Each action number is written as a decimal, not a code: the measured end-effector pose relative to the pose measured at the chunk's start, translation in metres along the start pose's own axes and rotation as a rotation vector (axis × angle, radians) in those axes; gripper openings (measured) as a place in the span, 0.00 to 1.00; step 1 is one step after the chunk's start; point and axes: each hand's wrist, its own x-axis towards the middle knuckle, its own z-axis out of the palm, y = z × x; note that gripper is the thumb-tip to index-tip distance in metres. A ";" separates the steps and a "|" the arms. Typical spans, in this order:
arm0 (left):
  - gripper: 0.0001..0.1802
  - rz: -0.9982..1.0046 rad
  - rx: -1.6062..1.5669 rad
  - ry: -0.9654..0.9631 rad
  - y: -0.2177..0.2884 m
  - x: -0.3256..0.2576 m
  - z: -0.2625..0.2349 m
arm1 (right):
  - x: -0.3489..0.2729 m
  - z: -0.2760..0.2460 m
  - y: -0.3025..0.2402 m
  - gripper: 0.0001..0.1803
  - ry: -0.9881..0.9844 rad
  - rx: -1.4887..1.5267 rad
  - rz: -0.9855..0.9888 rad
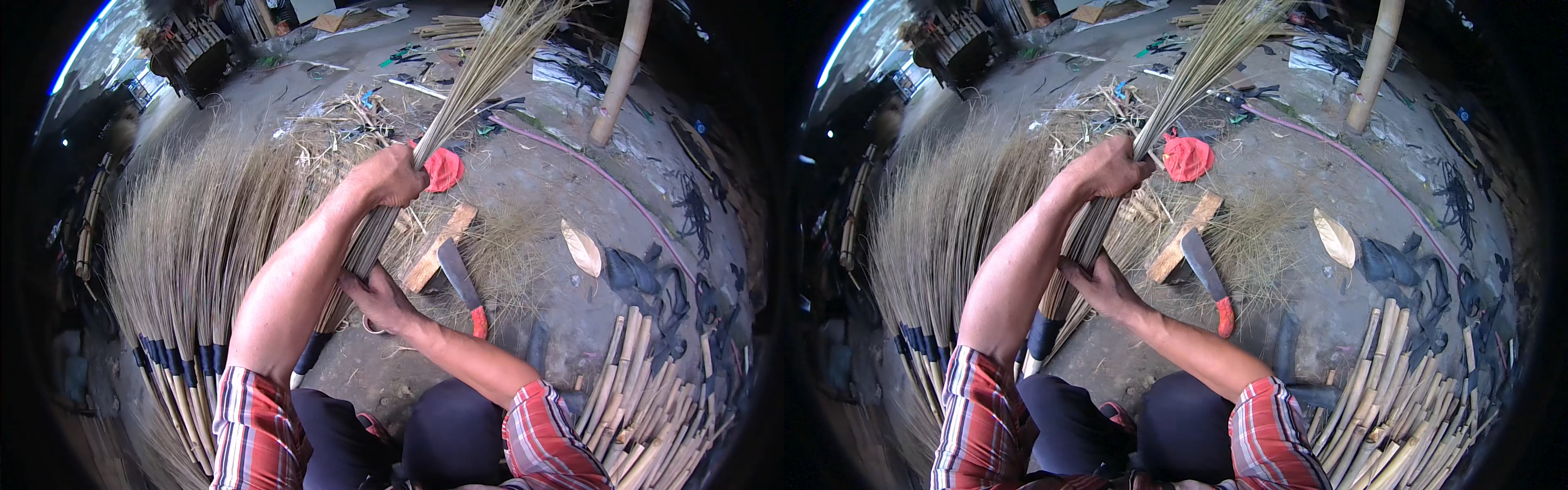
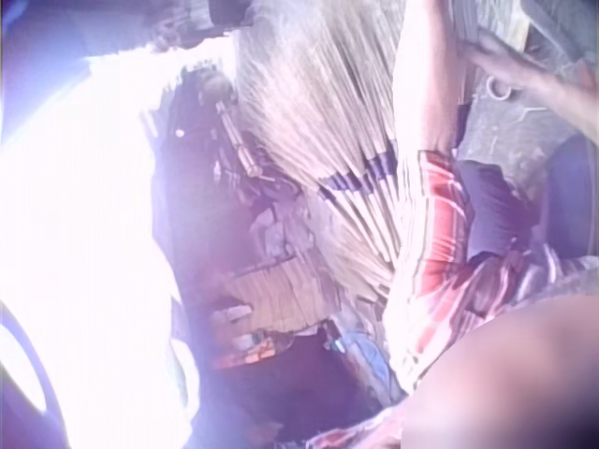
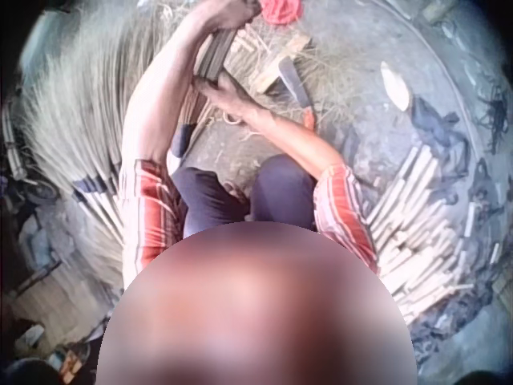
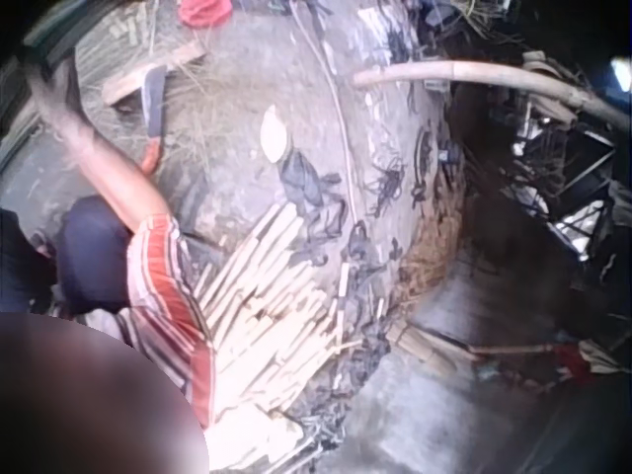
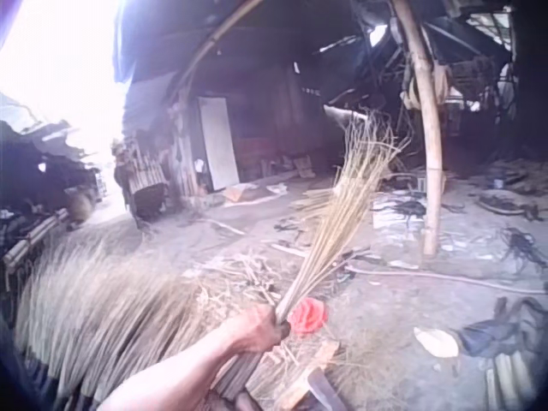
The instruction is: The person trims the bristles of several handmade brooms using a knife. They pick up each broom, place it on a wooden block, and cut the bristles to an even length before setting the broom aside.
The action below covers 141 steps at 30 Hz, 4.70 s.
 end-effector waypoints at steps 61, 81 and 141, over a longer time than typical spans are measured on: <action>0.34 -0.272 -0.003 -0.220 -0.197 -0.049 0.294 | -0.092 -0.172 0.121 0.15 0.285 -1.154 0.495; 0.29 -0.281 0.023 -0.131 -0.195 -0.054 0.313 | -0.091 -0.191 0.129 0.14 0.476 -0.729 0.376; 0.31 -0.334 -0.060 -0.206 -0.190 -0.053 0.303 | -0.122 -0.192 0.130 0.20 0.352 -1.138 0.578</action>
